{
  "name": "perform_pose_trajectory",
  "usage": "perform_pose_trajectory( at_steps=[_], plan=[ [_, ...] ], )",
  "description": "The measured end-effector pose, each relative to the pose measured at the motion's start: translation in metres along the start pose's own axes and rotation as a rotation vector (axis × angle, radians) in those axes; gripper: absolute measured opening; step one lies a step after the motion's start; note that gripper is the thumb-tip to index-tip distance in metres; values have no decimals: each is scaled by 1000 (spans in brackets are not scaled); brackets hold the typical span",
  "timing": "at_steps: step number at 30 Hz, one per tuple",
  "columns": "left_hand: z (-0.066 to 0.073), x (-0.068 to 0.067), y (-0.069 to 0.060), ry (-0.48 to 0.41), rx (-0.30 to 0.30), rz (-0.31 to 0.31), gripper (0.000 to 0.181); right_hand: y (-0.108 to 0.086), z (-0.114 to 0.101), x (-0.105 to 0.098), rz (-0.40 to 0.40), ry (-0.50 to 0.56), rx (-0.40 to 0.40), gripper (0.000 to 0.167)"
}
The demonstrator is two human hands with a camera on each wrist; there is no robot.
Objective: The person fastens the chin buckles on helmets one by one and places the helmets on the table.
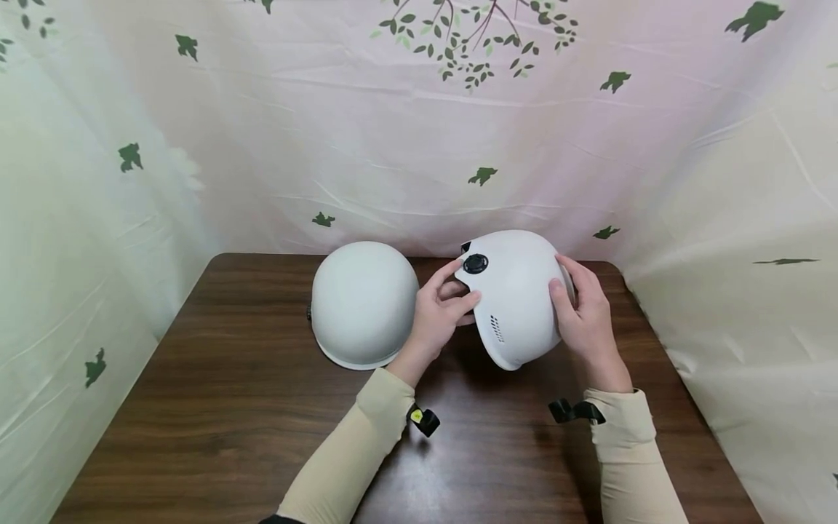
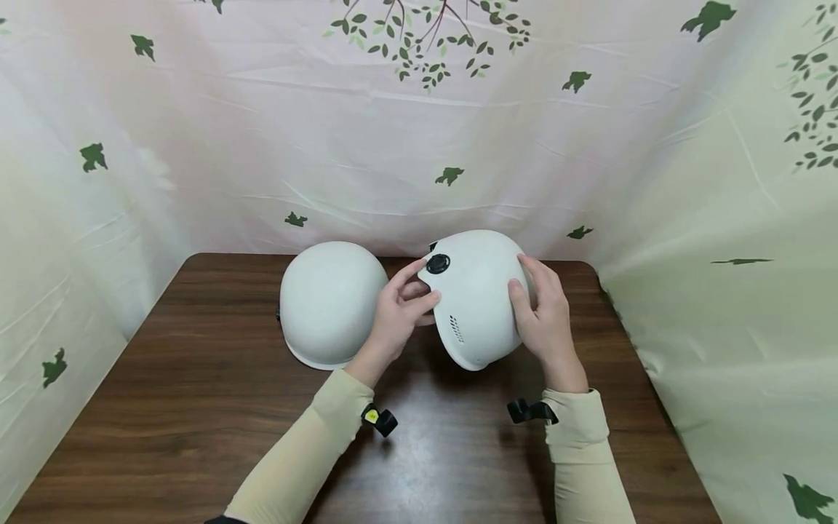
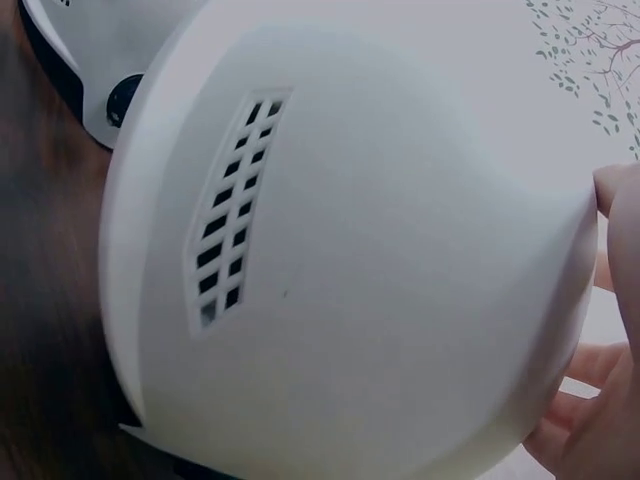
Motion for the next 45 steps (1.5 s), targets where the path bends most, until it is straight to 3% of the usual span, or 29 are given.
perform_pose_trajectory(
  at_steps=[4,8,15,20,33,41,45],
  plan=[
    [5,-7,-3,193,44,-7,63,-2,3,1,4,19,2,46],
    [8,-13,-6,410,117,27,60,-4,6,1,8,25,4,46],
    [6,-16,-11,596,162,116,59,-6,14,0,4,-9,51,49],
    [1,-17,-11,614,151,142,60,-8,18,0,-12,-24,62,52],
    [-16,-19,-12,683,40,143,72,-16,24,3,-46,-87,92,60],
    [-19,-16,-16,670,-125,77,75,-17,26,3,-64,-110,97,64],
    [-21,-18,-20,639,-170,64,76,-20,27,8,-67,-118,89,64]
  ],
)
Point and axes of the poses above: each hand's wrist, its own y-axis towards the middle knuckle, its own x-axis out of the palm, z = x × y, the point moved 3 cm from there along y, towards the middle knuckle, and after that the axes turned 12 degrees about y, right-handed, at the moved point
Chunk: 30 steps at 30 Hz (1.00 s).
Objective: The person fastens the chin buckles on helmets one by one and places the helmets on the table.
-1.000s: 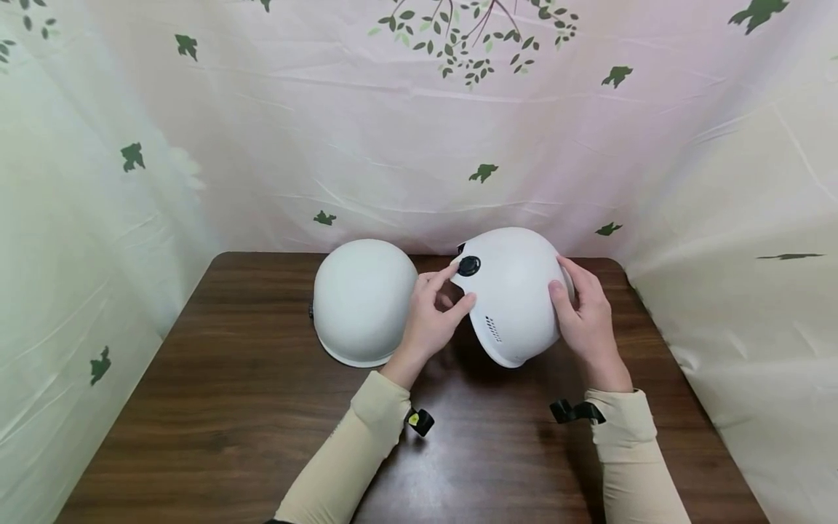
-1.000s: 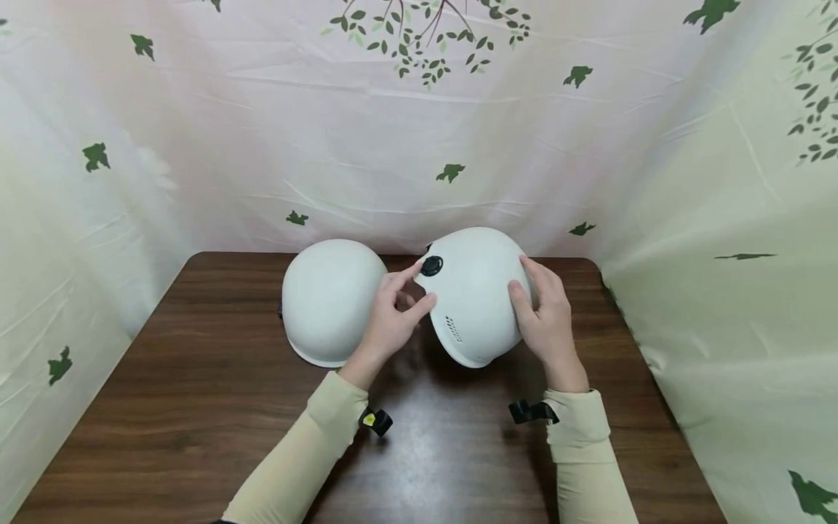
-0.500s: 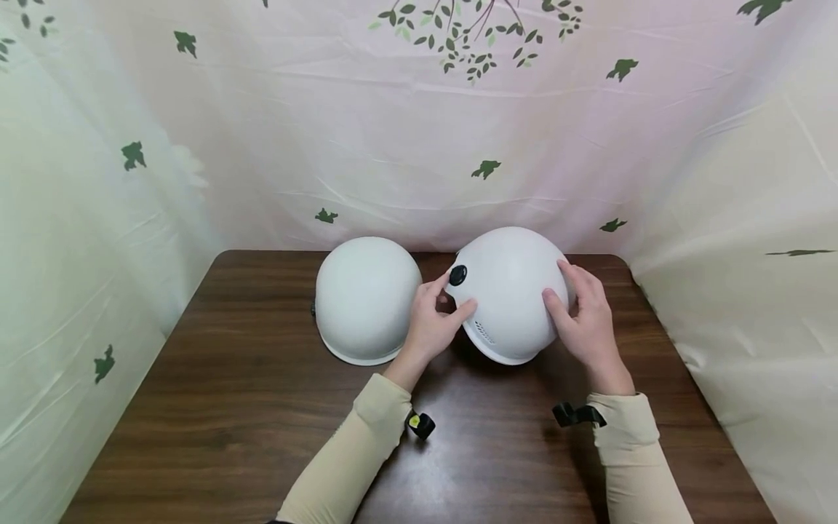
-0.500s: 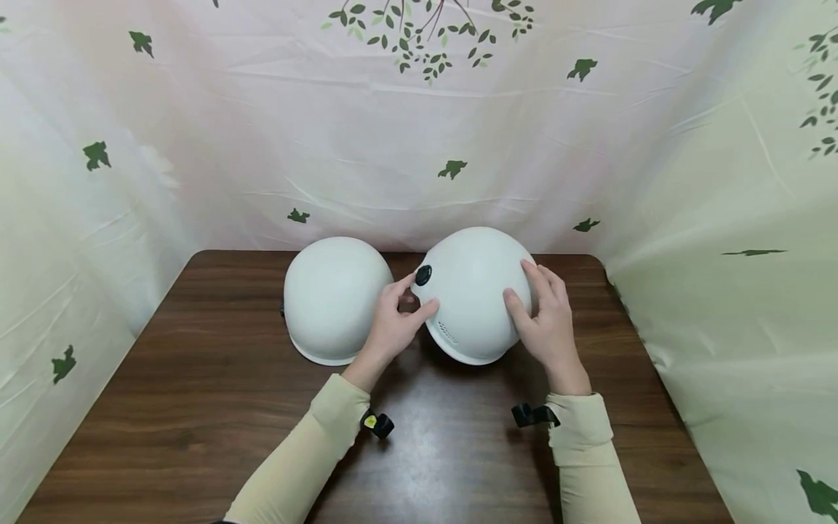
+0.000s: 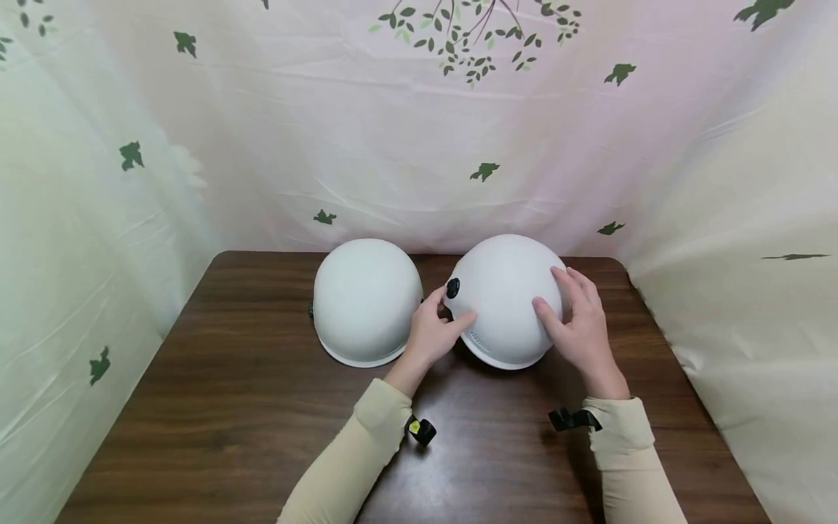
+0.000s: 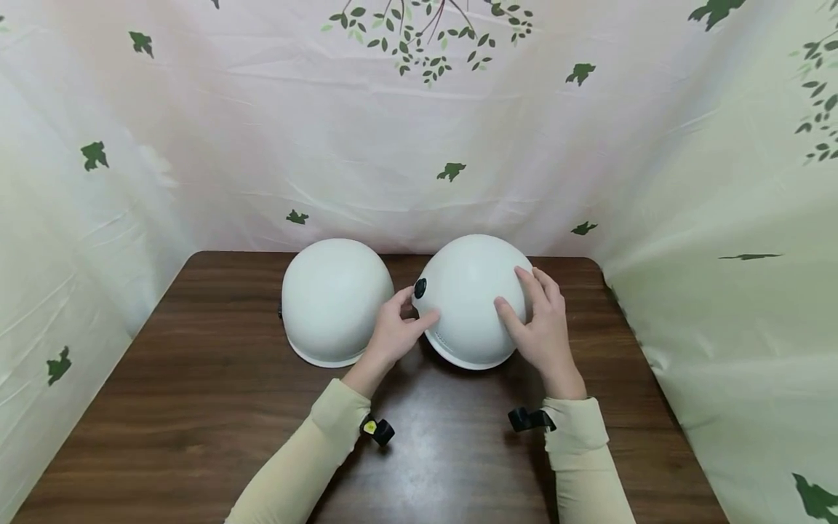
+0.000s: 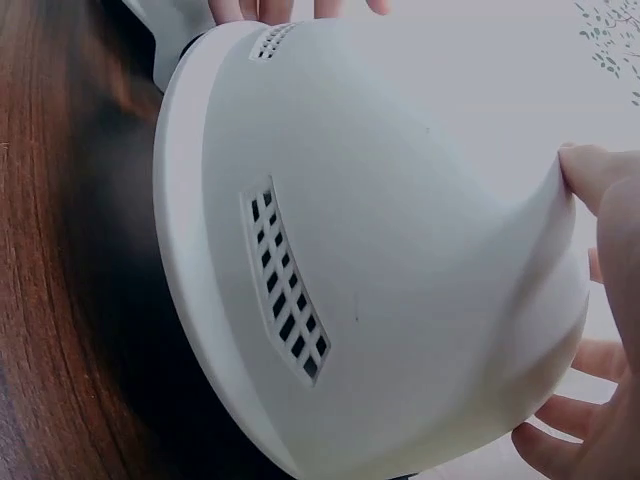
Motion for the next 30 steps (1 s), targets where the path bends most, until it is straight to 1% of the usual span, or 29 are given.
perform_pose_trajectory(
  at_steps=[2,4,5,8,9,10,12,14,16,17,19,20,23,25,27,30],
  plan=[
    [-1,0,-2,11,-11,-7,77,-1,0,3,-4,-7,-3,64],
    [-1,-1,-4,46,10,0,75,-3,0,4,-4,-8,-11,63],
    [-1,-1,-4,79,35,2,71,-3,0,5,-6,-14,-16,63],
    [2,0,-6,171,136,8,58,-4,-1,8,-39,-54,-50,63],
    [3,1,-6,188,168,5,53,-5,-1,10,-53,-71,-63,63],
    [4,1,-6,198,186,-7,50,-5,-1,12,-67,-91,-73,63],
    [5,1,-6,186,194,-41,48,-6,-1,14,-92,-122,-87,63],
    [5,-1,-5,139,178,-74,48,-6,-1,15,-94,-136,-85,64],
    [5,-6,-3,102,173,-90,49,-5,-1,15,-89,-137,-86,64],
    [5,-8,-2,91,188,-87,49,-4,-1,14,-89,-138,-88,63],
    [7,-15,-1,82,244,-63,47,-2,-1,13,-88,-144,-101,63],
    [9,-18,0,81,284,-45,45,-2,-1,12,-88,-149,-108,62],
    [13,-31,-1,84,420,35,39,1,-2,12,-92,-167,-136,62],
    [15,-42,-4,87,492,89,35,2,-2,12,-96,-178,-154,65],
    [15,-53,-8,98,544,128,33,2,-2,13,-104,-184,-163,69],
    [14,-70,-13,137,591,159,32,0,-1,14,-112,-186,-155,78]
  ],
)
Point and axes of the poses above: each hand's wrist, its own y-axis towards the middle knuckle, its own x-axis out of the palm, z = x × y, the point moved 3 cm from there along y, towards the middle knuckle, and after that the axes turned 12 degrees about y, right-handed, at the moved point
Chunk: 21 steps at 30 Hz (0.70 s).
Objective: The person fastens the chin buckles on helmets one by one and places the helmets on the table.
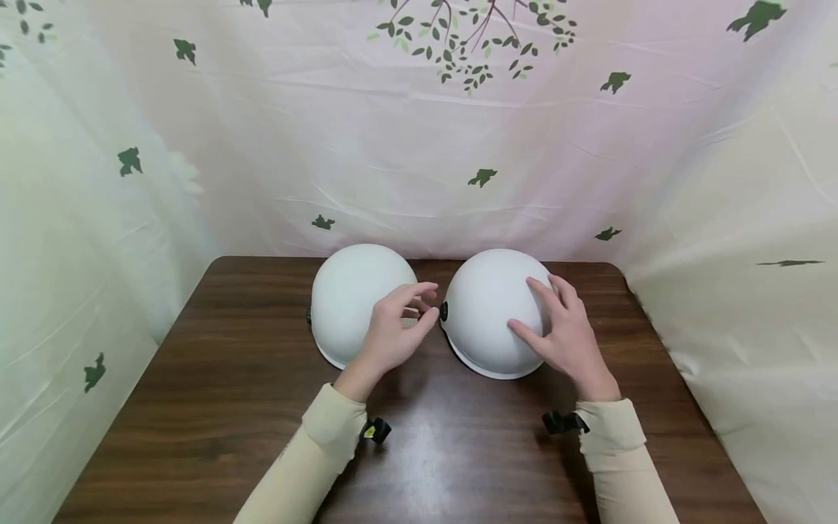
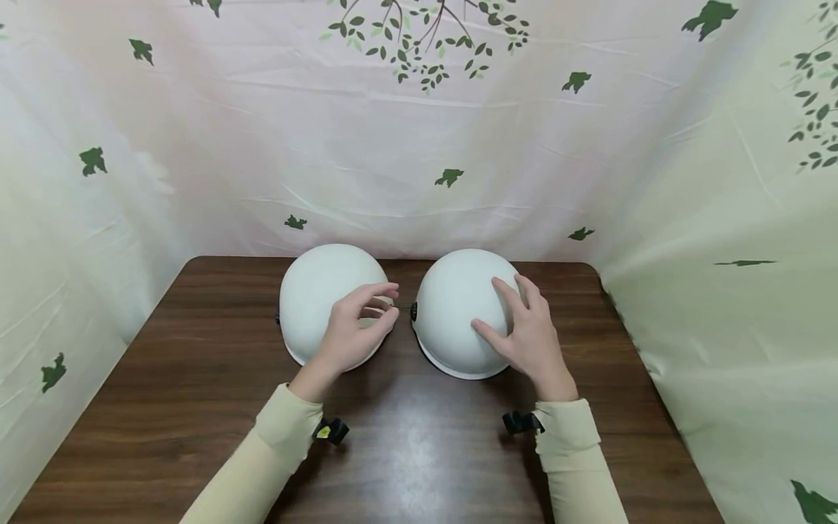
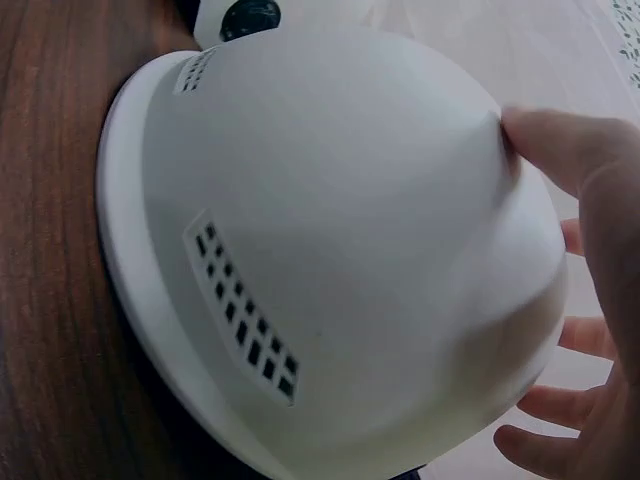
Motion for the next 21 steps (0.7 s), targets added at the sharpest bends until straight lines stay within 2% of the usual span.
perform_pose_trajectory(
  at_steps=[3,8,11,16,21],
  plan=[
    [-3,-18,-4,49,41,19,32,-2,0,2,-4,0,8,84],
    [-13,-48,-11,102,80,103,29,-5,-2,4,1,-8,-8,86],
    [-21,-66,-14,130,85,155,30,-5,-2,4,7,-10,-29,87],
    [-35,-91,-19,227,84,244,27,-9,-3,4,11,-17,-47,88],
    [-50,-108,-26,304,39,295,27,-13,0,3,-6,-24,-27,88]
  ],
)
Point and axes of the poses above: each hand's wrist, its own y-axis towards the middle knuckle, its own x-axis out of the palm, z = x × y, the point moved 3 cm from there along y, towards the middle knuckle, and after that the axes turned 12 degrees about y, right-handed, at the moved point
